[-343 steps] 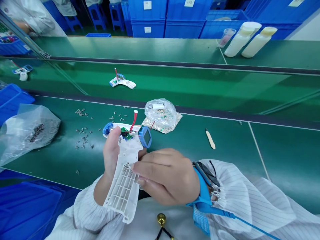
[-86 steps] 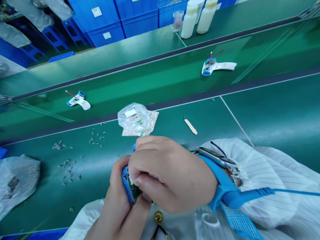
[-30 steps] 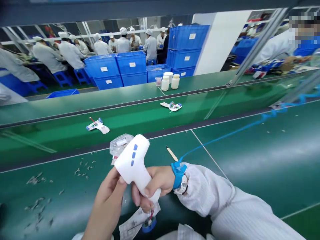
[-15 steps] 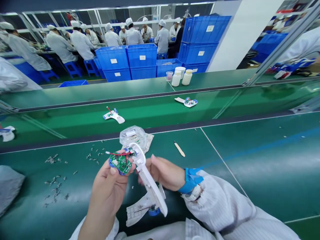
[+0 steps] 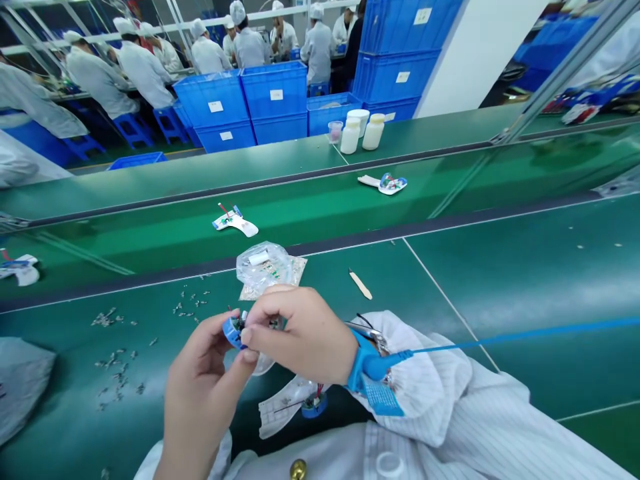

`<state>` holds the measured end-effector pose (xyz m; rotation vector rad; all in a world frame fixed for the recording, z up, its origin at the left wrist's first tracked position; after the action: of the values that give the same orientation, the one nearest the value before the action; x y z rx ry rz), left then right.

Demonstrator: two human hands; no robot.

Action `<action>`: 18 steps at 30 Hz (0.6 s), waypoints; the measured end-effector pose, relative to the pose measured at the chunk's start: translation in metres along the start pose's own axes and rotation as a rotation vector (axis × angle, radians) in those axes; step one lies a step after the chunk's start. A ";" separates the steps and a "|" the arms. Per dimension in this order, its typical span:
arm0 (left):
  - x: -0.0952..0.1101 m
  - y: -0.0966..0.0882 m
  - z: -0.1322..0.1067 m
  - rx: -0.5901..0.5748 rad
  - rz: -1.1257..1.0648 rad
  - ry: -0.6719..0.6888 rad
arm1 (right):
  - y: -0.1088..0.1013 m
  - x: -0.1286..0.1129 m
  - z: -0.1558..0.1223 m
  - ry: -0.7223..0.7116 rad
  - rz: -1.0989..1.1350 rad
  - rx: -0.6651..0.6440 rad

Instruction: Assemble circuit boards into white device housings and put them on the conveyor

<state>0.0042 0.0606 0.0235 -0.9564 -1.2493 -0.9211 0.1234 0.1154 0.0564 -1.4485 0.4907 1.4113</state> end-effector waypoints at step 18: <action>-0.028 0.016 0.007 -0.263 -0.638 -0.216 | 0.006 0.014 0.013 -0.125 0.253 -0.228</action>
<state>0.0144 0.0741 -0.0049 -0.8849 -1.6924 -1.5389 0.1147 0.1289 0.0442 -1.5046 0.4574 1.7956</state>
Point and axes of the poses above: each hand's wrist, its own z-axis towards the middle knuckle, its own y-axis out of the palm, x = y × z, the point moved 7 cm from there along z, towards the middle knuckle, and after that the axes turned 5 degrees about -z, right-handed, at the moved point
